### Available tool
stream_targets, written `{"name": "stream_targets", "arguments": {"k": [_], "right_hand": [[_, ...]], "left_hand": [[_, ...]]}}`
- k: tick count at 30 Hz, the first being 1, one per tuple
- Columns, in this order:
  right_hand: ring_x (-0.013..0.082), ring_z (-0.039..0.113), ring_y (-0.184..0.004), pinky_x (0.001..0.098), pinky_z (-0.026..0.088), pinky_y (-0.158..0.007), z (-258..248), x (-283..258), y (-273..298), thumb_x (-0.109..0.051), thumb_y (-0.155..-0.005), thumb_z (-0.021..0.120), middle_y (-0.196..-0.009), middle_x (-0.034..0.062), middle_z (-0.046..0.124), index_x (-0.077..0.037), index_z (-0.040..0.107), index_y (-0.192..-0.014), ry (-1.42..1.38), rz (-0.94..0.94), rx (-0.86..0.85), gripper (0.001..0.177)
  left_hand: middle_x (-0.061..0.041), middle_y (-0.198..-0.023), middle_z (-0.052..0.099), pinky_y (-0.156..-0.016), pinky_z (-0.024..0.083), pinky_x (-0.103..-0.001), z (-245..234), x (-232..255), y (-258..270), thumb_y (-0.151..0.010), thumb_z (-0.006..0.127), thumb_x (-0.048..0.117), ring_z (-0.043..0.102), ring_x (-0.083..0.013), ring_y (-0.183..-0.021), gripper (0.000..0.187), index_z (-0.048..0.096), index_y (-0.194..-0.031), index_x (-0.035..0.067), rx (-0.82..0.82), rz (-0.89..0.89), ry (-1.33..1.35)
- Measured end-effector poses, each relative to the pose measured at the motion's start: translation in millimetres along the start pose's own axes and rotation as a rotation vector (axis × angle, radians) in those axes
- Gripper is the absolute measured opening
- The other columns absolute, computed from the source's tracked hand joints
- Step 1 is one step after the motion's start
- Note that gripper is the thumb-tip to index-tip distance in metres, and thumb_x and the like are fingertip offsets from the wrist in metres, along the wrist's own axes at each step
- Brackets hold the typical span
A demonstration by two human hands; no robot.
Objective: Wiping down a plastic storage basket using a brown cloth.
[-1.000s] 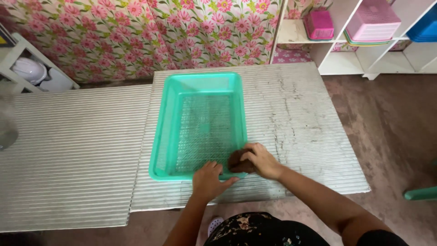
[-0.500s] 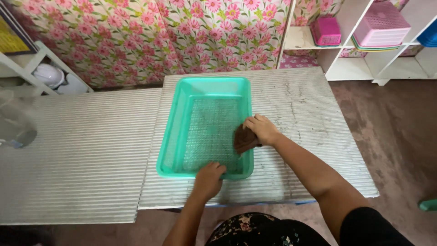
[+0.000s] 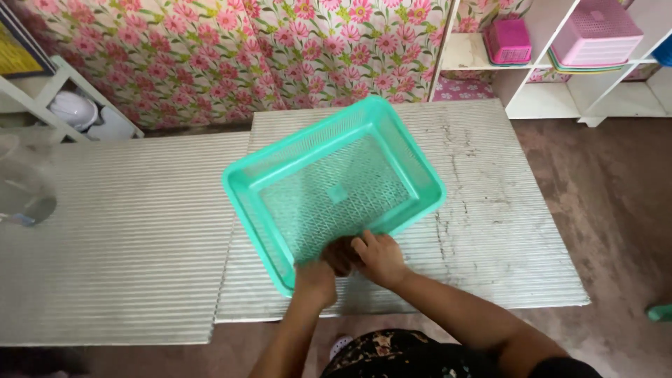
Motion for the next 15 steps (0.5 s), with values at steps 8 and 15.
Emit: {"name": "stream_targets", "arguments": {"k": [8,15], "right_hand": [[0.0387,0.072,-0.094,0.0503,0.059,-0.082,-19,4,19,-0.028,-0.064,0.084,-0.114,0.0071,0.06,-0.024,0.053,-0.124,-0.316,0.18,-0.532,0.068],[0.0397,0.065,-0.118,0.0477,0.047,-0.104,-85,85,3,0.004,-0.057,0.067,-0.111,0.0197,0.07,-0.006,0.074,-0.122,-1.039,0.285,0.073,0.066]], "left_hand": [[-0.026,-0.095,0.075,-0.081,0.058,-0.06,-57,-10,37,-0.082,0.058,0.01,0.074,-0.0469,-0.097,0.029,0.076,-0.1,-0.003,0.116,0.171,0.266],[-0.025,-0.1,0.076,-0.086,0.058,-0.057,-90,-10,42,-0.08,0.053,0.008,0.073,-0.0454,-0.102,0.041,0.077,-0.113,0.008,0.048,0.24,0.308]]}}
Point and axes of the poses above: each hand's wrist, its own y-axis away from the middle knuckle, its own z-axis out of the palm, x = y × z, the point moved 9 cm from there along -y, towards the middle knuckle
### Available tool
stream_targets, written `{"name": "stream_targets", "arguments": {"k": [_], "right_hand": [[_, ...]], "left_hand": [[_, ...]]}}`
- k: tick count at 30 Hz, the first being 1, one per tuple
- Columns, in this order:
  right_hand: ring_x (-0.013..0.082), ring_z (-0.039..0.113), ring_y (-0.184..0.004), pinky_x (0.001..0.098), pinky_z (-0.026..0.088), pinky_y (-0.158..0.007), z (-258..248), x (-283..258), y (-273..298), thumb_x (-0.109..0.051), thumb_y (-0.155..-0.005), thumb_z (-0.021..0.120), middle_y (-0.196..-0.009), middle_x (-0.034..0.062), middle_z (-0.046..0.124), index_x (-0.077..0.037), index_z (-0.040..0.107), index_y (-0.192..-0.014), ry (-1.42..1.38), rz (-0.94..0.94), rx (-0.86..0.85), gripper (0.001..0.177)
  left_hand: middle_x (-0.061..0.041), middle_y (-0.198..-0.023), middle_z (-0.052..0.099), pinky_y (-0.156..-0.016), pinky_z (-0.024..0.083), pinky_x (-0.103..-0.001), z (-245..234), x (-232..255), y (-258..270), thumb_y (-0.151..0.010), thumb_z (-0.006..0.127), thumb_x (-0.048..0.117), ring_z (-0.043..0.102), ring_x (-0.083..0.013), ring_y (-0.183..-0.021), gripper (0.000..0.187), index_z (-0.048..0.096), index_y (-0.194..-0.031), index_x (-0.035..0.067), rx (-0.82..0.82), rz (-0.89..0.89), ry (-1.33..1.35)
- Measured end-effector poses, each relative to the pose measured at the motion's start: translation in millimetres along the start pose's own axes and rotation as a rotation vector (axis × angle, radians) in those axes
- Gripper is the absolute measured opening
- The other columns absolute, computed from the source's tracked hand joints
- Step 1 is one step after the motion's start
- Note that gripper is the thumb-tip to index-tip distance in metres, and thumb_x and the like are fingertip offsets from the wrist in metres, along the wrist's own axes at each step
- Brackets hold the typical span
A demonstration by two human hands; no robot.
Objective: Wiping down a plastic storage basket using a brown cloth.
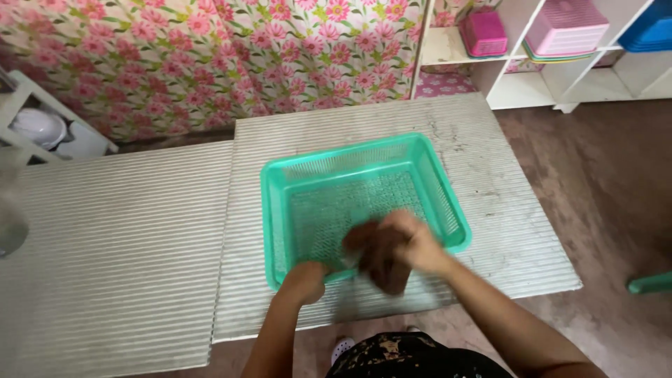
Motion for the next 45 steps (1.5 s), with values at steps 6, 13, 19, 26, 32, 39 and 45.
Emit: {"name": "stream_targets", "arguments": {"k": [6,13,19,26,32,39,45], "right_hand": [[0.0401,0.054,-0.12,0.0429,0.041,-0.103,-114,-66,-29,0.01,-0.072,0.071,-0.12,0.0177,0.052,-0.004,0.064,-0.123,0.395,-0.182,0.593,0.054],[0.0578,0.054,-0.119,0.0582,0.047,-0.101,-64,27,-41,0.009,-0.062,0.077,-0.13,0.0335,0.051,0.002,0.067,-0.117,0.804,-0.007,0.468,0.056],[0.0443,0.044,-0.131,0.0537,0.049,-0.11,-20,173,24,-0.055,-0.07,0.086,-0.158,0.0049,0.03,-0.04,0.043,-0.152,0.963,0.868,-0.17,0.093],[0.0552,0.039,-0.133,0.0565,0.055,-0.1,-11,196,26,-0.038,-0.068,0.088,-0.167,0.018,0.007,-0.035,0.017,-0.161,0.999,0.979,-0.395,0.117],[0.0601,0.051,-0.115,0.0612,0.052,-0.094,4,233,0,-0.023,-0.082,0.073,-0.146,0.0316,0.031,-0.015,0.029,-0.151,1.162,0.82,-0.529,0.082],[0.0536,0.066,-0.086,0.0596,0.057,-0.076,-63,166,-86,-0.022,-0.079,0.077,-0.133,0.0265,0.042,-0.023,0.03,-0.152,0.863,0.685,-0.1,0.087],[0.054,0.063,-0.088,0.0592,0.057,-0.076,-85,174,-171,-0.028,-0.085,0.069,-0.15,0.0279,0.032,-0.034,0.042,-0.15,0.912,0.336,0.013,0.07]], "left_hand": [[-0.013,-0.131,0.069,-0.106,0.051,-0.048,24,-39,-27,-0.088,0.052,0.014,0.064,-0.0338,-0.125,0.049,0.068,-0.134,0.02,0.182,0.125,-0.069],[-0.013,-0.138,0.066,-0.112,0.047,-0.049,-27,-6,-18,-0.086,0.063,0.04,0.059,-0.033,-0.132,0.057,0.064,-0.138,0.016,-0.061,0.112,-0.004],[-0.012,-0.142,0.06,-0.105,0.049,-0.046,-9,-2,-21,-0.079,0.053,0.088,0.06,-0.033,-0.126,0.103,0.056,-0.143,0.008,-0.237,0.061,0.05],[-0.007,-0.066,0.066,-0.052,0.05,-0.041,-24,5,-26,-0.095,0.053,0.081,0.058,-0.0267,-0.048,0.078,0.069,-0.08,0.006,0.305,0.298,-0.183],[-0.004,-0.069,0.063,-0.059,0.048,-0.039,-37,3,-45,-0.097,0.044,0.084,0.054,-0.0221,-0.052,0.079,0.067,-0.083,0.01,0.252,0.266,-0.27],[-0.004,-0.07,0.066,-0.059,0.048,-0.045,-65,0,-59,-0.073,0.072,0.086,0.059,-0.0276,-0.058,0.076,0.067,-0.075,0.01,0.344,0.04,-0.046],[0.001,-0.096,0.074,-0.079,0.053,-0.044,-69,5,-64,-0.072,0.075,0.081,0.068,-0.0295,-0.088,0.066,0.072,-0.096,0.019,0.087,-0.196,-0.006]]}}
Point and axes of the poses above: each hand's wrist, its own y-axis away from the middle knuckle, its own z-axis out of the palm, x = y × z, the point moved 9 cm from there along -y, towards the middle knuckle
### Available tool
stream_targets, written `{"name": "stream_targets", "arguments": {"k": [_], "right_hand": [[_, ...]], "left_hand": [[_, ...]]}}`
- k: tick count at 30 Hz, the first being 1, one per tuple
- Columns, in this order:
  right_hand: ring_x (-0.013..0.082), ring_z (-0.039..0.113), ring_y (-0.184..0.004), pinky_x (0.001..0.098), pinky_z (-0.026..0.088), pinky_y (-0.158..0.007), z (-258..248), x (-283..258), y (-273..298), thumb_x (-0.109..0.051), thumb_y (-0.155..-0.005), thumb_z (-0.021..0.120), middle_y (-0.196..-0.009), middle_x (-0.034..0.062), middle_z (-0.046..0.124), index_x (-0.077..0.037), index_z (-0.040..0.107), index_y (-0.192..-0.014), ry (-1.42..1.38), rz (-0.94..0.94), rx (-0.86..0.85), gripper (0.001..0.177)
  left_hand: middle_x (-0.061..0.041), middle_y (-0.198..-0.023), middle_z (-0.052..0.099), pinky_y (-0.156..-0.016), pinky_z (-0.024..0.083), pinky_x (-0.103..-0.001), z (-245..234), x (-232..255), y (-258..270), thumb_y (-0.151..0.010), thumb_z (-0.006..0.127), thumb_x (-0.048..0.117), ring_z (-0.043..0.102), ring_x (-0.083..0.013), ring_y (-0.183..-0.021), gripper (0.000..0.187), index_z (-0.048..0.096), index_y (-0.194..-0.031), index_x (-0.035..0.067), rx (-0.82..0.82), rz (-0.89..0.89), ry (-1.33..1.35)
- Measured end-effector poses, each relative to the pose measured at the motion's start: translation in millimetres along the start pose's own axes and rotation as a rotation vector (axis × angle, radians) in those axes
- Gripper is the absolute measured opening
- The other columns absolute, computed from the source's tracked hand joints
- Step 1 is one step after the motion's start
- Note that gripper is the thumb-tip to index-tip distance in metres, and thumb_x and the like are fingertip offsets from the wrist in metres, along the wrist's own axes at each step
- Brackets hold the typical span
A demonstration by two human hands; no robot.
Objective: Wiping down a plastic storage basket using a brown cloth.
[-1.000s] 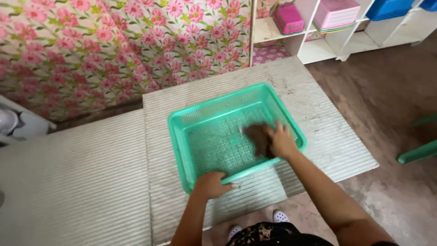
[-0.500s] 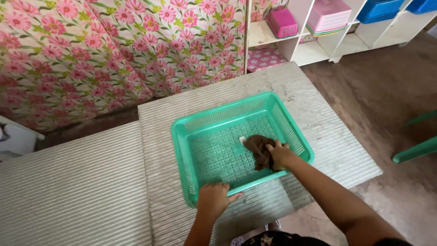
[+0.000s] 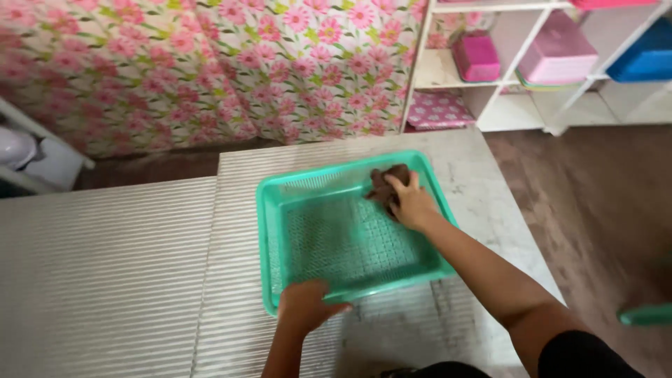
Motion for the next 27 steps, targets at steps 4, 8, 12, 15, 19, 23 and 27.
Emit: {"name": "stream_targets", "arguments": {"k": [4,8,12,15,19,23,27], "right_hand": [[0.0547,0.055,-0.101,0.0594,0.053,-0.088,56,-21,-46,-0.025,-0.087,0.065,-0.153,0.0227,0.029,-0.032,0.058,-0.135,0.023,-0.191,-0.143,0.049],[0.0549,0.036,-0.131,0.0721,0.039,-0.103,124,-31,-51,-0.035,-0.084,0.072,-0.158,0.0169,0.026,-0.034,0.049,-0.147,0.153,-0.231,-0.348,0.066],[0.047,0.044,-0.121,0.0695,0.042,-0.097,117,-39,-41,-0.029,-0.085,0.066,-0.133,0.0107,0.048,-0.025,0.062,-0.128,0.168,-0.276,-0.252,0.044],[0.0443,0.051,-0.11,0.0552,0.05,-0.089,119,-9,6,-0.031,-0.077,0.072,-0.128,0.0056,0.053,-0.025,0.063,-0.115,0.187,-0.509,-0.225,0.04],[0.0384,0.052,-0.101,0.0489,0.038,-0.093,106,28,81,-0.028,-0.08,0.068,-0.119,0.0161,0.054,-0.015,0.064,-0.118,0.136,-0.796,-0.292,0.041],[0.04,0.051,-0.104,0.0527,0.046,-0.095,114,37,98,-0.023,-0.068,0.082,-0.126,0.0079,0.053,-0.024,0.061,-0.12,0.217,-0.532,-0.539,0.056],[0.0382,0.05,-0.112,0.0496,0.046,-0.097,95,-51,42,-0.024,-0.074,0.074,-0.13,0.0107,0.054,-0.019,0.06,-0.122,0.075,-0.742,-0.107,0.05]], "left_hand": [[-0.003,-0.096,0.075,-0.084,0.055,-0.046,2,-2,3,-0.067,0.076,0.09,0.07,-0.0309,-0.091,0.076,0.074,-0.093,0.019,0.113,-0.06,-0.065],[-0.002,-0.094,0.075,-0.081,0.056,-0.044,-4,-2,3,-0.065,0.063,0.104,0.071,-0.0298,-0.085,0.092,0.074,-0.097,0.018,0.049,-0.16,-0.106],[-0.001,-0.087,0.074,-0.077,0.054,-0.041,2,-7,-2,-0.066,0.061,0.105,0.07,-0.0264,-0.077,0.092,0.075,-0.09,0.017,0.002,-0.157,-0.128],[-0.006,-0.078,0.073,-0.076,0.055,-0.046,7,-7,-1,-0.067,0.066,0.101,0.069,-0.0339,-0.072,0.089,0.073,-0.077,0.012,0.083,-0.11,-0.072],[-0.009,-0.071,0.071,-0.065,0.054,-0.05,11,-8,-4,-0.067,0.07,0.097,0.066,-0.0372,-0.062,0.088,0.071,-0.074,0.01,0.19,-0.02,-0.035],[-0.012,-0.067,0.068,-0.077,0.048,-0.047,18,7,1,-0.078,0.072,0.084,0.06,-0.0377,-0.062,0.079,0.068,-0.069,0.006,0.199,0.244,0.008],[-0.015,-0.063,0.068,-0.087,0.045,-0.046,1,22,8,-0.086,0.068,0.08,0.06,-0.0389,-0.059,0.079,0.068,-0.064,0.004,0.204,0.381,0.061]]}}
Point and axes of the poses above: each hand's wrist, its own y-axis away from the middle knuckle, its own z-axis out of the palm, x = y × z, the point moved 9 cm from there along -y, towards the middle knuckle
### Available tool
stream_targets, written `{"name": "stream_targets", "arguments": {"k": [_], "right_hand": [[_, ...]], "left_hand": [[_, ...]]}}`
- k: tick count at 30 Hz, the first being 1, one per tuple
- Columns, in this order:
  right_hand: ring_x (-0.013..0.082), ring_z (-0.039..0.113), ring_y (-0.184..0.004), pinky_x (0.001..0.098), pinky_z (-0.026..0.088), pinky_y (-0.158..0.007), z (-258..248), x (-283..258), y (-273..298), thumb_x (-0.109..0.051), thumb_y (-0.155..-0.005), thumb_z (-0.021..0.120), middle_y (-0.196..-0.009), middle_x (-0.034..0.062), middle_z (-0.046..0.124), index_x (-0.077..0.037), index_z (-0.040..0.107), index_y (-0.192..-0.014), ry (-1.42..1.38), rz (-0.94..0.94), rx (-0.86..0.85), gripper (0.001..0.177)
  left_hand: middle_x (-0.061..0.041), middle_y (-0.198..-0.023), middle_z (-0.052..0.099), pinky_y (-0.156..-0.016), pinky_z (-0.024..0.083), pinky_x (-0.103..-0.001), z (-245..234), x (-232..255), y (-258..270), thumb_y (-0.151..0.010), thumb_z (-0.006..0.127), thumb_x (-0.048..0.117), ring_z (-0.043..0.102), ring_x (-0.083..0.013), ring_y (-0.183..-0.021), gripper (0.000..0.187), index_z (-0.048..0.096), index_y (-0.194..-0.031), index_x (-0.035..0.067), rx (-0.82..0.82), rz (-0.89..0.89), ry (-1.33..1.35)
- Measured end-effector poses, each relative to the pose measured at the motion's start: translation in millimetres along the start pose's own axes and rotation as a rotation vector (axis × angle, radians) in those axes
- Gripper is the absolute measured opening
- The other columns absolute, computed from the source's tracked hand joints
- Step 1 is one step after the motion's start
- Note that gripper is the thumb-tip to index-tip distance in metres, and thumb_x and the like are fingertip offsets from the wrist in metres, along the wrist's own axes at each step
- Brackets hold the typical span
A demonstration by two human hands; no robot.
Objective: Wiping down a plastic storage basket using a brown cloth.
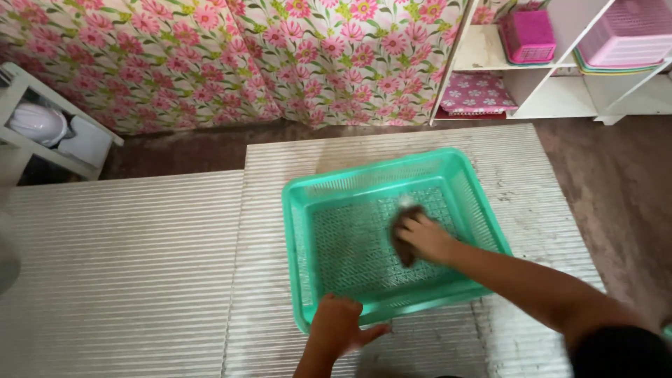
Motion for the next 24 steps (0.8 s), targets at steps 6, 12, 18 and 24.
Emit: {"name": "stream_targets", "arguments": {"k": [6,12,18,24], "right_hand": [[0.0433,0.05,-0.115,0.065,0.044,-0.094,51,0,-166,-0.026,-0.085,0.069,-0.128,0.0099,0.051,-0.02,0.059,-0.12,-0.012,0.357,-0.203,0.037],[0.04,0.048,-0.111,0.0573,0.044,-0.092,21,-26,-103,-0.029,-0.076,0.075,-0.134,0.013,0.051,-0.018,0.058,-0.125,0.057,-0.031,-0.064,0.053],[0.0316,0.05,-0.101,0.0516,0.042,-0.089,13,-28,63,-0.019,-0.088,0.06,-0.114,0.0041,0.055,-0.021,0.064,-0.104,-0.083,-0.31,-0.349,0.017],[0.0362,0.049,-0.107,0.0559,0.043,-0.087,4,-50,-2,-0.023,-0.077,0.071,-0.114,0.0068,0.057,-0.021,0.065,-0.112,-0.059,-0.335,-0.22,0.036]], "left_hand": [[-0.013,-0.066,0.07,-0.08,0.045,-0.045,-5,6,-1,-0.099,0.058,0.07,0.059,-0.036,-0.056,0.074,0.07,-0.069,0.004,-0.004,0.012,-0.044],[-0.014,-0.067,0.071,-0.08,0.046,-0.047,5,-3,0,-0.099,0.055,0.077,0.063,-0.0369,-0.06,0.079,0.07,-0.068,0.005,0.06,-0.065,-0.052],[-0.013,-0.061,0.067,-0.083,0.046,-0.047,2,0,-1,-0.096,0.059,0.077,0.059,-0.0371,-0.054,0.08,0.066,-0.064,0.005,0.055,-0.01,0.009],[-0.014,-0.063,0.067,-0.081,0.044,-0.046,-5,9,0,-0.099,0.061,0.069,0.059,-0.0375,-0.056,0.073,0.068,-0.065,0.005,0.017,0.041,-0.001]]}}
Point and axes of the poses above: each hand's wrist, its own y-axis away from the middle knuckle, its own z-axis out of the palm, x = y × z, the point moved 9 cm from there along -y, towards the middle knuckle
